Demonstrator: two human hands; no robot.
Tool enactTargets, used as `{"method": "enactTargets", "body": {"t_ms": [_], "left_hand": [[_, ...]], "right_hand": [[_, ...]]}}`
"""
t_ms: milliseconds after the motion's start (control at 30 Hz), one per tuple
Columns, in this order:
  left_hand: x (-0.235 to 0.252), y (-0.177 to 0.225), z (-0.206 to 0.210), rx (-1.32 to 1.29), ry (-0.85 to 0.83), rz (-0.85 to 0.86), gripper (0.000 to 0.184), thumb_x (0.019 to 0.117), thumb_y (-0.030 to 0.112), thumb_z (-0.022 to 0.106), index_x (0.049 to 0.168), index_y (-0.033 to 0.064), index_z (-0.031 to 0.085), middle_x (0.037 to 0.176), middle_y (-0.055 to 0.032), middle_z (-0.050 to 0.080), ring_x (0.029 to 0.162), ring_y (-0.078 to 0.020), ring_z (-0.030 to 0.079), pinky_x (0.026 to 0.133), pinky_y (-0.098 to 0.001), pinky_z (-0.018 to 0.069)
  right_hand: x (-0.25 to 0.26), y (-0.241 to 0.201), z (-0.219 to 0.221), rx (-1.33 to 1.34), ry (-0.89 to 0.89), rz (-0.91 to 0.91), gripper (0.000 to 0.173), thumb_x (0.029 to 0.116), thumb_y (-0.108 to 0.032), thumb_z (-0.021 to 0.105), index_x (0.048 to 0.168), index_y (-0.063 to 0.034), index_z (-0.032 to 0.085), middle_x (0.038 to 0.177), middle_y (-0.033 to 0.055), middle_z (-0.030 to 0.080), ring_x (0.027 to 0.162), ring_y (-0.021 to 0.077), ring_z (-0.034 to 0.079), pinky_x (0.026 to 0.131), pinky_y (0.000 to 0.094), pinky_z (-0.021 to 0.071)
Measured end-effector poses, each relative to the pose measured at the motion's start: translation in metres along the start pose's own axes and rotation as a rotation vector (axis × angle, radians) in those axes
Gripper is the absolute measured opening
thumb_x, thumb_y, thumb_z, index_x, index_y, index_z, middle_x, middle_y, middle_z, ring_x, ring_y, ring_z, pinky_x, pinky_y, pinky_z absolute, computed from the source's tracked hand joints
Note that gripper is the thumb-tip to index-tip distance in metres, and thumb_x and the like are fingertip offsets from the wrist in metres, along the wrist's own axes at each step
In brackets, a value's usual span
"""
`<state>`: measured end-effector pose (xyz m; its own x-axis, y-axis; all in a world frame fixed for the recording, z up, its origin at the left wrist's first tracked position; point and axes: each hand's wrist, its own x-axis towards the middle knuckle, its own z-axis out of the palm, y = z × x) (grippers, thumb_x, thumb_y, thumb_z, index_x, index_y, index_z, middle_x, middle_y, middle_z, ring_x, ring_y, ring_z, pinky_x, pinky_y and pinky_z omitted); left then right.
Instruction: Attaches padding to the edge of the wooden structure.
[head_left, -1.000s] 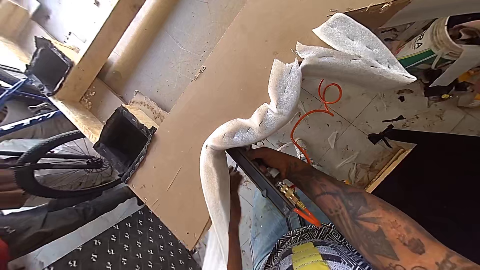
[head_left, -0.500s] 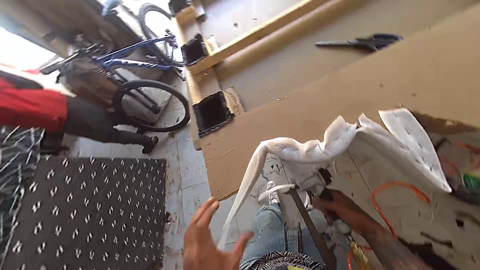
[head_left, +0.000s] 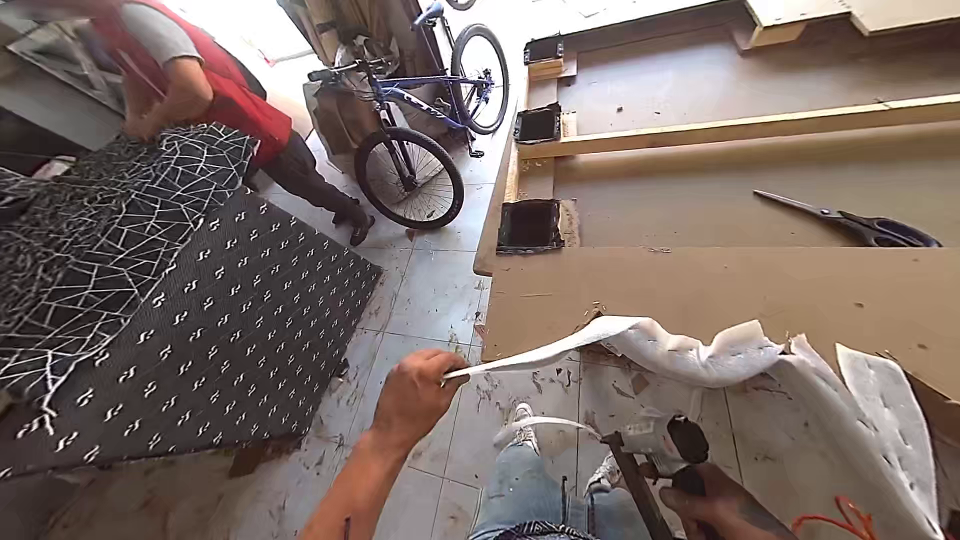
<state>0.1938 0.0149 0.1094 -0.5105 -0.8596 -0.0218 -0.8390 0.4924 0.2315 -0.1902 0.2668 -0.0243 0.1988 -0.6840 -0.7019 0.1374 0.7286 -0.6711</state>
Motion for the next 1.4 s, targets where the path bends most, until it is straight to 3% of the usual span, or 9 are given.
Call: {"method": "enactTargets", "body": {"t_ms": [200, 400, 633, 767, 833, 933, 1100, 1233, 1400], "left_hand": [[0.017, 0.027, -0.022, 0.028, 0.108, 0.189, 0.062, 0.0826, 0.06, 0.075, 0.131, 0.0228, 0.067, 0.126, 0.0001, 0.07, 0.118, -0.0212, 0.066, 0.101, -0.0475, 0.0545], [0.042, 0.084, -0.018, -0.138, 0.211, 0.575, 0.036, 0.0928, 0.049, 0.069, 0.121, 0.0269, 0.07, 0.114, 0.002, 0.07, 0.113, -0.0166, 0.064, 0.102, -0.0408, 0.0515], [0.022, 0.115, -0.012, -0.322, -0.305, 0.901, 0.02, 0.0959, 0.028, 0.072, 0.112, 0.0173, 0.074, 0.109, -0.005, 0.073, 0.104, -0.0182, 0.069, 0.089, -0.0368, 0.0596], [0.009, 0.111, 0.048, -0.937, -1.099, 0.268, 0.044, 0.1024, 0.021, 0.061, 0.139, -0.0026, 0.056, 0.134, -0.0149, 0.065, 0.117, -0.0253, 0.068, 0.099, -0.0427, 0.0582], [0.021, 0.118, 0.078, -1.445, -1.041, -0.162, 0.062, 0.1003, 0.023, 0.064, 0.153, 0.002, 0.04, 0.148, -0.0191, 0.054, 0.125, -0.0349, 0.062, 0.101, -0.0516, 0.0551], [0.047, 0.141, 0.105, -1.836, -0.764, -0.273, 0.063, 0.1056, 0.034, 0.055, 0.16, 0.014, 0.031, 0.161, -0.0121, 0.041, 0.14, -0.0325, 0.05, 0.11, -0.0527, 0.0479], [0.078, 0.193, 0.115, -2.076, -0.355, -0.529, 0.054, 0.1084, 0.052, 0.037, 0.145, 0.0138, 0.048, 0.146, -0.0096, 0.055, 0.137, -0.0308, 0.052, 0.112, -0.0571, 0.0437], [0.083, 0.197, 0.121, -2.162, -0.344, -0.533, 0.038, 0.1053, 0.043, 0.047, 0.126, 0.0153, 0.064, 0.132, -0.0062, 0.064, 0.132, -0.028, 0.056, 0.114, -0.0572, 0.04], [0.078, 0.183, 0.146, -2.03, -0.334, -0.43, 0.042, 0.1091, 0.044, 0.039, 0.135, 0.0178, 0.06, 0.136, -0.0061, 0.063, 0.131, -0.0279, 0.057, 0.111, -0.0575, 0.0434]], "right_hand": [[0.0, -0.027, 0.043, -0.201, 0.078, -0.026, 0.039, 0.0849, -0.041, 0.08, 0.096, -0.0048, 0.068, 0.068, 0.0066, 0.065, 0.056, 0.0197, 0.063, 0.059, 0.0411, 0.0576], [-0.001, -0.027, 0.079, -0.087, 0.34, -0.299, 0.036, 0.087, -0.043, 0.079, 0.102, -0.0113, 0.069, 0.07, 0.0045, 0.067, 0.055, 0.0181, 0.063, 0.056, 0.0397, 0.0575], [0.009, -0.022, 0.123, 0.065, 0.779, -0.553, 0.044, 0.0863, -0.041, 0.081, 0.115, -0.0106, 0.069, 0.1, -0.0031, 0.074, 0.091, 0.0042, 0.071, 0.086, 0.0289, 0.0609], [0.024, -0.005, 0.128, 0.059, 0.874, -0.507, 0.041, 0.0862, -0.049, 0.078, 0.105, -0.0124, 0.073, 0.094, -0.0028, 0.074, 0.091, 0.0037, 0.07, 0.086, 0.0307, 0.0596], [0.032, 0.01, 0.125, 0.03, 0.87, -0.473, 0.042, 0.0874, -0.052, 0.075, 0.102, -0.0136, 0.073, 0.093, -0.0011, 0.074, 0.089, 0.0072, 0.071, 0.084, 0.0356, 0.0603], [0.031, 0.023, 0.117, -0.062, 0.826, -0.412, 0.042, 0.0883, -0.055, 0.072, 0.099, -0.0145, 0.073, 0.087, 0.0003, 0.073, 0.083, 0.0113, 0.071, 0.079, 0.0411, 0.0597], [0.005, 0.021, 0.086, -0.3, 0.638, -0.305, 0.044, 0.0881, -0.056, 0.071, 0.104, -0.015, 0.073, 0.088, 0.0044, 0.074, 0.085, 0.0191, 0.072, 0.079, 0.0487, 0.0582], [0.007, 0.017, 0.067, -0.234, 0.527, -0.354, 0.046, 0.089, -0.056, 0.072, 0.108, -0.0136, 0.072, 0.092, 0.0036, 0.073, 0.087, 0.0148, 0.071, 0.082, 0.0429, 0.0585], [0.06, 0.023, 0.059, -0.145, 0.65, -0.207, 0.055, 0.0921, -0.062, 0.064, 0.118, -0.0147, 0.07, 0.102, 0.0053, 0.073, 0.099, 0.0187, 0.07, 0.091, 0.0466, 0.0563]]}}
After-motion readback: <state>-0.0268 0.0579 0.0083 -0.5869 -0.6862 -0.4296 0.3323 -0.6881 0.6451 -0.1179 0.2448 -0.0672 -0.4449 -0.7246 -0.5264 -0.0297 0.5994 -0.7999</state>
